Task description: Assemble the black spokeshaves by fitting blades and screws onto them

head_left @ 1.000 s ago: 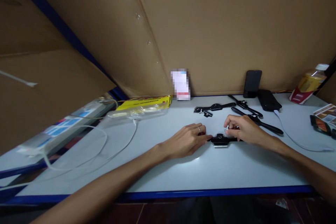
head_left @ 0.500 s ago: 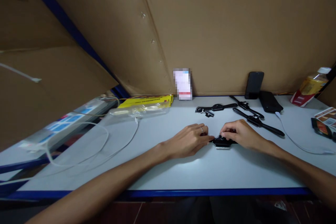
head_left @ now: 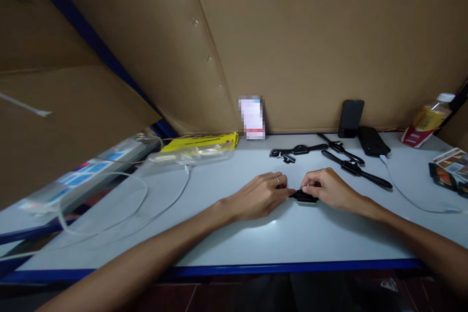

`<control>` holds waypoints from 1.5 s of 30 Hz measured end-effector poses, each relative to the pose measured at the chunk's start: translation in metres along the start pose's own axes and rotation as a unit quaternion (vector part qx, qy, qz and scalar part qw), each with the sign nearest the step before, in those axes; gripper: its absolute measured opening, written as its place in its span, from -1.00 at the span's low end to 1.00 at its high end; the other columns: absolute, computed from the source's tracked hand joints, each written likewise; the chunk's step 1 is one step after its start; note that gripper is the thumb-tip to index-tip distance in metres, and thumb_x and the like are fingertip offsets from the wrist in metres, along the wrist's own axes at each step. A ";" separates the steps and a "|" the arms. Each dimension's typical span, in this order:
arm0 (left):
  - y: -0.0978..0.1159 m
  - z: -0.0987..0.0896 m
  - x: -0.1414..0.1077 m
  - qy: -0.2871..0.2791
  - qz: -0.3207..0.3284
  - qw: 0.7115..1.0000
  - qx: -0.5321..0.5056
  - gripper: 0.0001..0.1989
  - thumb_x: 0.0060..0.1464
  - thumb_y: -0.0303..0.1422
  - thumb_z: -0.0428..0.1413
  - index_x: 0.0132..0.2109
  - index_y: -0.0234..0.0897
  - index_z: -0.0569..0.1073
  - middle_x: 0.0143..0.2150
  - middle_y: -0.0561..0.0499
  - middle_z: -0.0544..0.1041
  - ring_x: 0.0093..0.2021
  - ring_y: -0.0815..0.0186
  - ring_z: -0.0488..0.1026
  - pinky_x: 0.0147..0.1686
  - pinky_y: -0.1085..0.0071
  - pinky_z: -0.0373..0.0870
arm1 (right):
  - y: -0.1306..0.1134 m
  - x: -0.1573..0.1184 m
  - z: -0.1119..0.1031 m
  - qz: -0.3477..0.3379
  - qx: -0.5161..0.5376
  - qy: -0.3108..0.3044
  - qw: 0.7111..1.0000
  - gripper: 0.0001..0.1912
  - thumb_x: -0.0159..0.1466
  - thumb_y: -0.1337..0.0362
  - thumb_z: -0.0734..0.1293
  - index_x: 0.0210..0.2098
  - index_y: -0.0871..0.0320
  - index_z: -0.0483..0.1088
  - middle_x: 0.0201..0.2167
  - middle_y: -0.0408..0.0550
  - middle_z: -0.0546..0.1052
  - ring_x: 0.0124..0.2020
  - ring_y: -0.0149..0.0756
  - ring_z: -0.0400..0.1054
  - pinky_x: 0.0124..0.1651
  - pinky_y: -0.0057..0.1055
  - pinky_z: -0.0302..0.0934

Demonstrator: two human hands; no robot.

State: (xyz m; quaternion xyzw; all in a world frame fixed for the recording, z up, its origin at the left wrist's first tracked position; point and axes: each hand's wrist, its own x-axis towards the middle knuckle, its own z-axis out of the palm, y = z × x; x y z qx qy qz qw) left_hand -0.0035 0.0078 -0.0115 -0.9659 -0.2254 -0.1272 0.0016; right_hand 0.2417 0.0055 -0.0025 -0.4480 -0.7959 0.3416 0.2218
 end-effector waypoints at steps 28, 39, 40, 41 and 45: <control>0.001 0.000 0.002 -0.013 -0.013 1.000 -0.011 -0.65 0.43 -0.35 -0.09 0.18 -0.23 0.51 -0.21 -0.07 0.48 -0.24 0.28 0.43 -0.24 0.34 0.44 | -0.004 0.006 -0.004 0.079 0.117 -0.031 0.990 -0.89 0.21 0.38 0.32 -0.44 0.19 0.44 -0.62 -0.17 0.48 -0.56 -0.41 0.29 -0.44 -0.47 0.07; 0.001 0.001 0.001 0.001 -0.014 0.999 -0.030 -0.65 0.41 -0.36 -0.07 0.17 -0.19 0.53 -0.21 -0.07 0.48 -0.26 0.29 0.43 -0.27 0.33 0.47 | -0.002 0.002 -0.001 0.032 -0.086 0.022 0.996 -0.83 0.30 0.33 0.33 -0.44 0.13 0.40 -0.49 -0.12 0.51 -0.44 -0.34 0.32 -0.36 -0.41 0.00; 0.001 0.001 0.001 0.001 -0.016 0.999 -0.033 -0.65 0.41 -0.37 -0.06 0.17 -0.20 0.53 -0.21 -0.07 0.48 -0.25 0.29 0.44 -0.26 0.33 0.47 | -0.003 0.000 0.000 0.016 -0.131 0.028 0.991 -0.82 0.34 0.32 0.30 -0.42 0.13 0.40 -0.46 -0.10 0.52 -0.44 -0.33 0.31 -0.38 -0.39 -0.04; 0.001 0.001 0.001 0.000 -0.018 0.999 -0.035 -0.65 0.41 -0.37 -0.06 0.17 -0.20 0.53 -0.20 -0.07 0.48 -0.24 0.29 0.45 -0.25 0.32 0.48 | -0.004 -0.002 0.001 -0.001 -0.177 0.034 0.984 -0.82 0.36 0.31 0.27 -0.39 0.14 0.40 -0.44 -0.07 0.54 -0.45 -0.33 0.30 -0.38 -0.36 -0.09; 0.001 0.002 0.001 -0.006 -0.021 0.999 -0.038 -0.65 0.41 -0.36 -0.06 0.17 -0.21 0.53 -0.19 -0.08 0.48 -0.21 0.27 0.46 -0.21 0.31 0.50 | -0.008 -0.006 0.010 -0.033 -0.291 0.042 0.955 -0.83 0.36 0.37 0.21 -0.30 0.17 0.43 -0.35 0.04 0.58 -0.45 -0.29 0.30 -0.39 -0.30 -0.19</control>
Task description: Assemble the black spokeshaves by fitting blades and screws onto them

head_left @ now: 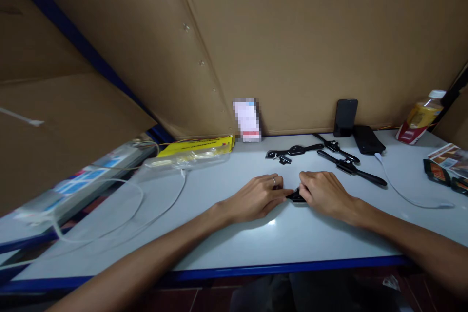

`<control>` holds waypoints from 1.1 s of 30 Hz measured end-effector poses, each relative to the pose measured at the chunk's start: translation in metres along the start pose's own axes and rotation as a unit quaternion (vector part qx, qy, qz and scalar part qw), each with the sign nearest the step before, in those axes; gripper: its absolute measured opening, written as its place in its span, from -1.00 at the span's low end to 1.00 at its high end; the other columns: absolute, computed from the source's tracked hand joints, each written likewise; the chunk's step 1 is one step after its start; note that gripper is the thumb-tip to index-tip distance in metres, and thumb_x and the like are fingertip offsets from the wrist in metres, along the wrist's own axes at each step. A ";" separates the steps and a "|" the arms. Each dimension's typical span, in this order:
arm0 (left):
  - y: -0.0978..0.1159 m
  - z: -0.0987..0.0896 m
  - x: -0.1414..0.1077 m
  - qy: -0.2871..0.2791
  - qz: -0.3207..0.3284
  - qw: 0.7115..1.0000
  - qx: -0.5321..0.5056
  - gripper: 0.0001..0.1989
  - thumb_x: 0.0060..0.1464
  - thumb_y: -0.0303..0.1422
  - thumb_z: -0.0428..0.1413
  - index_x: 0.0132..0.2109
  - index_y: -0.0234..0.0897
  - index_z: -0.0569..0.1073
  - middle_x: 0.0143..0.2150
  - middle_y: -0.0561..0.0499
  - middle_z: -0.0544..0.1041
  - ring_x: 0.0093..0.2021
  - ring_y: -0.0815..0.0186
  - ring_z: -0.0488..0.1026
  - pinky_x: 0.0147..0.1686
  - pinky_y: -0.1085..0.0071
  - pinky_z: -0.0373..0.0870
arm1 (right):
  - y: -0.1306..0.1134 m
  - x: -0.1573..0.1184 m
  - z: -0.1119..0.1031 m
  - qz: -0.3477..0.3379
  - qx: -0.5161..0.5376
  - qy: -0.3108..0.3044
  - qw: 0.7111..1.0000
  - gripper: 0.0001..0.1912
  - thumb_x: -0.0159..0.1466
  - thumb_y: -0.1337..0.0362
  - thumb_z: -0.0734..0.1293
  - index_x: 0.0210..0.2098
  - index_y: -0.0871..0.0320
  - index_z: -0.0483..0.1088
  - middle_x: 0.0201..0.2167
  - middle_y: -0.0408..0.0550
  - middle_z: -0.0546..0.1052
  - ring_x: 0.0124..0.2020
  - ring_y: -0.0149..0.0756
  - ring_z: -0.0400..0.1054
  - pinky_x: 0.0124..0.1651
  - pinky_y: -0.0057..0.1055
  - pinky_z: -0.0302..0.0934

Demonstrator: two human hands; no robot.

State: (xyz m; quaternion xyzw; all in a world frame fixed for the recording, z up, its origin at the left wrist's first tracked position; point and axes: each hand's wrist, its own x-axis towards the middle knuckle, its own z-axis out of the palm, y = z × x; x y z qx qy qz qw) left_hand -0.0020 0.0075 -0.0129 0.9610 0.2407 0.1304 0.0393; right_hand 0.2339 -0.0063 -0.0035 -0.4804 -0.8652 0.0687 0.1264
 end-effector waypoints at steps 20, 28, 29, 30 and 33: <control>-0.001 -0.001 -0.001 0.001 0.013 0.999 0.029 -0.66 0.41 -0.37 -0.05 0.18 -0.20 0.52 -0.19 -0.08 0.48 -0.23 0.26 0.45 -0.25 0.30 0.47 | 0.012 0.010 -0.001 0.061 0.336 -0.043 0.939 -0.88 0.23 0.38 0.36 -0.43 0.16 0.52 -0.54 -0.13 0.52 -0.48 -0.35 0.36 -0.36 -0.41 0.12; 0.001 -0.002 -0.002 0.000 0.008 1.000 0.024 -0.67 0.41 -0.36 -0.04 0.17 -0.20 0.52 -0.19 -0.08 0.48 -0.22 0.26 0.45 -0.23 0.31 0.49 | 0.004 -0.005 -0.004 -0.038 0.073 0.052 0.995 -0.76 0.34 0.35 0.28 -0.46 0.17 0.46 -0.43 -0.07 0.50 -0.44 -0.37 0.23 -0.33 -0.36 -0.02; 0.001 -0.002 -0.002 -0.001 0.008 1.000 0.024 -0.67 0.41 -0.36 -0.04 0.17 -0.20 0.52 -0.19 -0.08 0.48 -0.22 0.27 0.45 -0.23 0.31 0.49 | 0.004 -0.006 -0.003 -0.044 0.068 0.054 0.995 -0.74 0.34 0.35 0.27 -0.47 0.17 0.45 -0.44 -0.09 0.48 -0.46 -0.38 0.21 -0.34 -0.36 -0.03; 0.001 -0.002 -0.002 -0.002 0.007 1.000 0.024 -0.67 0.41 -0.36 -0.04 0.18 -0.19 0.52 -0.19 -0.07 0.48 -0.23 0.27 0.45 -0.23 0.31 0.49 | 0.003 -0.008 -0.001 -0.049 0.064 0.058 0.995 -0.73 0.35 0.34 0.27 -0.48 0.17 0.46 -0.46 -0.10 0.47 -0.47 -0.39 0.20 -0.35 -0.36 -0.04; 0.001 -0.002 -0.002 -0.001 0.009 1.000 0.024 -0.66 0.41 -0.37 -0.04 0.19 -0.17 0.51 -0.20 -0.06 0.47 -0.23 0.28 0.44 -0.24 0.33 0.48 | 0.003 -0.009 0.004 -0.070 0.087 0.067 0.992 -0.73 0.35 0.32 0.30 -0.47 0.17 0.50 -0.48 -0.13 0.46 -0.48 -0.41 0.22 -0.36 -0.39 -0.04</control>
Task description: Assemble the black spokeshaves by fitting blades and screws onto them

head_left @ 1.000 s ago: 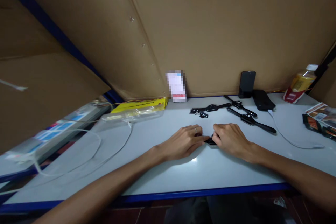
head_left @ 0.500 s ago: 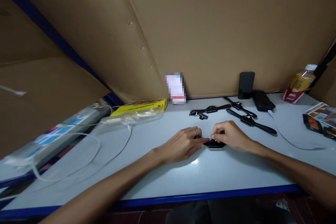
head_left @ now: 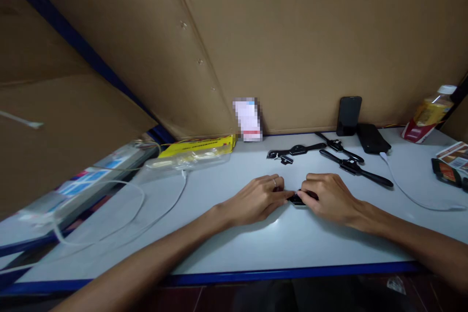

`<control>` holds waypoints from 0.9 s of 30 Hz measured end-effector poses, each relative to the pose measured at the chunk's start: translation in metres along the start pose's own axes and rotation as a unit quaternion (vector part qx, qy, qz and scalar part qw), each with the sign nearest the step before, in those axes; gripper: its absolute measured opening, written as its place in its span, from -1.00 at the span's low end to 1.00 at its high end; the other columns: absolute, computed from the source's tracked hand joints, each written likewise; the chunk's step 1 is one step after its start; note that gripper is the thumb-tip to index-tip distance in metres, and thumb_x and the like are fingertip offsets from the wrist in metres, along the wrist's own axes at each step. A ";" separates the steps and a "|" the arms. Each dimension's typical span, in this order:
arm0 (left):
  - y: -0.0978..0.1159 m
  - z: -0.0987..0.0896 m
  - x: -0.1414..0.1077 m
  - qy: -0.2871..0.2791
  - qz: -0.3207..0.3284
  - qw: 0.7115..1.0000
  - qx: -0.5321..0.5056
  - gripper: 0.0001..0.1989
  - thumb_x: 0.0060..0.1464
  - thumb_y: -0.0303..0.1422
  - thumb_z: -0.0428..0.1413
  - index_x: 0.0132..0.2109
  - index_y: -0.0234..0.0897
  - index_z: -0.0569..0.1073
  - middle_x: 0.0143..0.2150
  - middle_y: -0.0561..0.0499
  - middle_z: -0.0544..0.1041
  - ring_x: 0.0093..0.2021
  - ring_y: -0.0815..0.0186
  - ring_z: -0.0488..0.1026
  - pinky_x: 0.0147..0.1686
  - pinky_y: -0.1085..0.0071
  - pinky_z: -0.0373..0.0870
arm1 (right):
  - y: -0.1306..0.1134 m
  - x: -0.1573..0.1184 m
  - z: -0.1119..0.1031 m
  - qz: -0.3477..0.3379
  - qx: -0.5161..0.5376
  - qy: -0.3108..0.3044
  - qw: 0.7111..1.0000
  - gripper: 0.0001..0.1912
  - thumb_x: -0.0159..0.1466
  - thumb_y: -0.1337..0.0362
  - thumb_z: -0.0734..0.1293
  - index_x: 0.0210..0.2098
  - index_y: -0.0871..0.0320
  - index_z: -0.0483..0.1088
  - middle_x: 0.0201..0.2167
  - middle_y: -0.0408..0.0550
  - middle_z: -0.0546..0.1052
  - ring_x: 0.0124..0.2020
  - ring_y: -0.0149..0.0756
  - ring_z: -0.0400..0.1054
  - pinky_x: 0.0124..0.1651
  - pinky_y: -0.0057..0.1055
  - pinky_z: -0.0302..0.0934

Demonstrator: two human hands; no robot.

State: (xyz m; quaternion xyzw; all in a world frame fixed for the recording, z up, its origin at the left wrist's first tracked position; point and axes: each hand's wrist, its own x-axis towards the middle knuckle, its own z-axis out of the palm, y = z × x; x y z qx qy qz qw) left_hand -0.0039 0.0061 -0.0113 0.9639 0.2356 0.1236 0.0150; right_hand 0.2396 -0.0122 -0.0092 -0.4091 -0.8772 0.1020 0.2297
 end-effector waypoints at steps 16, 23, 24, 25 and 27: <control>-0.001 0.001 0.000 0.010 0.009 1.000 0.011 -0.66 0.40 -0.38 -0.03 0.19 -0.20 0.51 -0.20 -0.06 0.48 -0.25 0.27 0.44 -0.27 0.30 0.49 | 0.006 0.005 0.000 -0.030 0.031 0.010 0.999 -0.70 0.37 0.32 0.30 -0.47 0.16 0.53 -0.50 -0.15 0.46 -0.50 -0.43 0.21 -0.37 -0.41 -0.03; -0.001 0.002 0.000 0.011 0.008 1.000 0.005 -0.67 0.39 -0.39 -0.01 0.17 -0.20 0.53 -0.20 -0.06 0.48 -0.23 0.28 0.46 -0.24 0.32 0.49 | 0.011 0.005 -0.001 -0.017 -0.007 0.028 0.999 -0.74 0.36 0.35 0.30 -0.45 0.18 0.52 -0.47 -0.13 0.49 -0.49 -0.43 0.18 -0.36 -0.40 -0.06; -0.001 0.001 0.001 0.011 0.008 1.000 0.005 -0.67 0.39 -0.39 -0.02 0.17 -0.21 0.53 -0.20 -0.06 0.48 -0.23 0.28 0.46 -0.24 0.32 0.49 | 0.011 0.005 -0.001 -0.018 -0.009 0.028 0.999 -0.73 0.35 0.35 0.30 -0.46 0.19 0.51 -0.49 -0.14 0.48 -0.50 -0.43 0.16 -0.37 -0.40 -0.06; -0.001 0.001 0.001 0.011 0.008 1.000 0.004 -0.67 0.39 -0.39 -0.02 0.17 -0.21 0.53 -0.20 -0.06 0.48 -0.24 0.28 0.46 -0.24 0.33 0.49 | 0.011 0.004 -0.002 -0.020 -0.010 0.026 0.999 -0.72 0.35 0.35 0.30 -0.48 0.19 0.50 -0.50 -0.14 0.47 -0.51 -0.44 0.15 -0.37 -0.40 -0.07; 0.000 0.000 0.001 0.011 0.005 1.000 0.003 -0.67 0.39 -0.39 -0.02 0.17 -0.20 0.53 -0.20 -0.06 0.48 -0.24 0.29 0.45 -0.25 0.34 0.48 | 0.009 0.004 -0.002 -0.025 -0.002 0.021 0.999 -0.70 0.35 0.34 0.30 -0.51 0.19 0.49 -0.52 -0.15 0.45 -0.52 -0.44 0.14 -0.38 -0.39 -0.07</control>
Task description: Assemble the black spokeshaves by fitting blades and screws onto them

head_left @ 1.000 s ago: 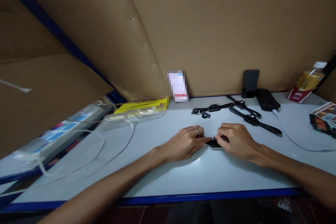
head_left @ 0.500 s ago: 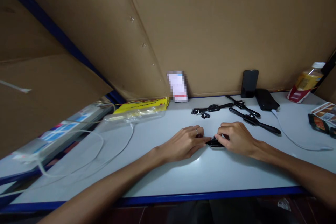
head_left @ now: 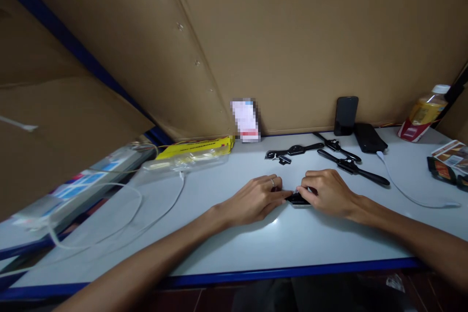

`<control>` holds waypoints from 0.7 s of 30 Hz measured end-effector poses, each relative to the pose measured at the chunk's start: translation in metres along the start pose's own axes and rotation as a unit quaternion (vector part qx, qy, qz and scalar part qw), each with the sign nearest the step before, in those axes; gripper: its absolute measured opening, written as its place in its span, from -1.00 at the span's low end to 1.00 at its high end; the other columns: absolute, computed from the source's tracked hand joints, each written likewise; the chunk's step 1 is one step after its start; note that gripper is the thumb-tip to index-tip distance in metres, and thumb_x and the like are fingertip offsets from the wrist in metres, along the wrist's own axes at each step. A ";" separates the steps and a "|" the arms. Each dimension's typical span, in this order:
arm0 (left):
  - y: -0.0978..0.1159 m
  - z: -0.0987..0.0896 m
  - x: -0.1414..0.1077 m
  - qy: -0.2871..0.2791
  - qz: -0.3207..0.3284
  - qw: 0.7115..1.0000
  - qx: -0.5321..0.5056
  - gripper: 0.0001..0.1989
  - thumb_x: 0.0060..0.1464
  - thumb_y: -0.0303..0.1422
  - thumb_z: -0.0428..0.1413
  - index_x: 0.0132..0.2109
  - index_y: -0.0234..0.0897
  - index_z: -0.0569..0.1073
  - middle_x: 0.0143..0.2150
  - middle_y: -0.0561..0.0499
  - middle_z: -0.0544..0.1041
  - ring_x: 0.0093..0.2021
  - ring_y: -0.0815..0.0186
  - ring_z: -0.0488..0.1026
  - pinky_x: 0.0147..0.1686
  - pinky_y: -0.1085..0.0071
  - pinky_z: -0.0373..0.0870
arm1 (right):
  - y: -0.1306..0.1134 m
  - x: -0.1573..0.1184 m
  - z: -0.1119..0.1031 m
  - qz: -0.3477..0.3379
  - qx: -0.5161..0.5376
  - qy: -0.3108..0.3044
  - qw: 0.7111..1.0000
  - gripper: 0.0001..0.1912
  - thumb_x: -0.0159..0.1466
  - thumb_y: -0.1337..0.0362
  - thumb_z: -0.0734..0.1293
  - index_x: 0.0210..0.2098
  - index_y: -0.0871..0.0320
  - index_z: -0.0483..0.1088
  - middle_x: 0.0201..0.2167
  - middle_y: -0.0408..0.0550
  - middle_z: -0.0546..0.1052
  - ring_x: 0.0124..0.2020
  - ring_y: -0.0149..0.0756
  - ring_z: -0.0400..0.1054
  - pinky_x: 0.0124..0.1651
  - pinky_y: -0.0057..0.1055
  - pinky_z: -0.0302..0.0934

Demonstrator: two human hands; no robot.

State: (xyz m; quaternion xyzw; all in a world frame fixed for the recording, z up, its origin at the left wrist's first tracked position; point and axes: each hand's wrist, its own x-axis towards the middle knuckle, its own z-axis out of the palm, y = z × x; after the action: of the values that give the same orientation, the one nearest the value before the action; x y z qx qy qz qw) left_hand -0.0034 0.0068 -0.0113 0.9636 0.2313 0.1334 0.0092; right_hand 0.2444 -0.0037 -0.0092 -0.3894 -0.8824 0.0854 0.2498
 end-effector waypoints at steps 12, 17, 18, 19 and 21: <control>0.000 -0.001 0.000 0.044 0.015 0.998 0.034 -0.68 0.43 -0.32 -0.07 0.11 -0.24 0.53 -0.25 -0.04 0.47 -0.26 0.29 0.42 -0.27 0.34 0.44 | 0.003 -0.001 0.001 -0.002 -0.001 0.004 1.000 -0.69 0.41 0.28 0.27 -0.41 0.16 0.55 -0.45 -0.10 0.54 -0.48 -0.41 0.25 -0.36 -0.38 -0.02; 0.004 -0.006 -0.001 0.152 0.036 0.983 0.098 -0.66 0.44 -0.36 -0.10 -0.22 -0.32 0.53 -0.36 -0.02 0.46 -0.33 0.30 0.36 -0.34 0.37 0.34 | 0.003 -0.004 0.000 -0.015 -0.009 -0.001 1.000 -0.70 0.42 0.27 0.25 -0.35 0.16 0.57 -0.44 -0.08 0.54 -0.47 -0.39 0.28 -0.36 -0.38 0.00; 0.005 -0.007 -0.001 0.162 0.044 0.980 0.110 -0.64 0.44 -0.38 -0.10 -0.28 -0.31 0.50 -0.40 -0.01 0.44 -0.35 0.31 0.34 -0.36 0.37 0.31 | 0.003 -0.005 -0.001 -0.023 -0.008 -0.004 1.000 -0.71 0.42 0.28 0.25 -0.33 0.16 0.58 -0.43 -0.07 0.55 -0.47 -0.39 0.29 -0.35 -0.38 0.01; 0.006 -0.008 -0.001 0.169 0.052 0.977 0.123 -0.63 0.43 -0.38 -0.10 -0.33 -0.30 0.47 -0.43 0.01 0.42 -0.38 0.31 0.32 -0.38 0.38 0.29 | 0.003 -0.006 -0.003 -0.033 -0.008 -0.009 0.999 -0.72 0.42 0.28 0.25 -0.30 0.16 0.58 -0.41 -0.06 0.56 -0.46 -0.38 0.30 -0.35 -0.38 0.02; 0.008 -0.009 -0.002 0.184 0.068 0.970 0.143 -0.63 0.43 -0.38 -0.09 -0.38 -0.29 0.42 -0.48 0.03 0.38 -0.41 0.32 0.30 -0.42 0.38 0.25 | 0.003 -0.007 -0.005 -0.056 -0.012 -0.017 0.998 -0.72 0.41 0.29 0.24 -0.26 0.16 0.60 -0.40 -0.05 0.56 -0.46 -0.38 0.30 -0.36 -0.37 0.02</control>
State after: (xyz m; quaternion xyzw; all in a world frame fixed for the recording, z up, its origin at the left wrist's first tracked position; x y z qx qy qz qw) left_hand -0.0044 -0.0016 -0.0025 0.9272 0.1795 0.2747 -0.1809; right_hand 0.2532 -0.0072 -0.0084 -0.3408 -0.9081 0.0671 0.2340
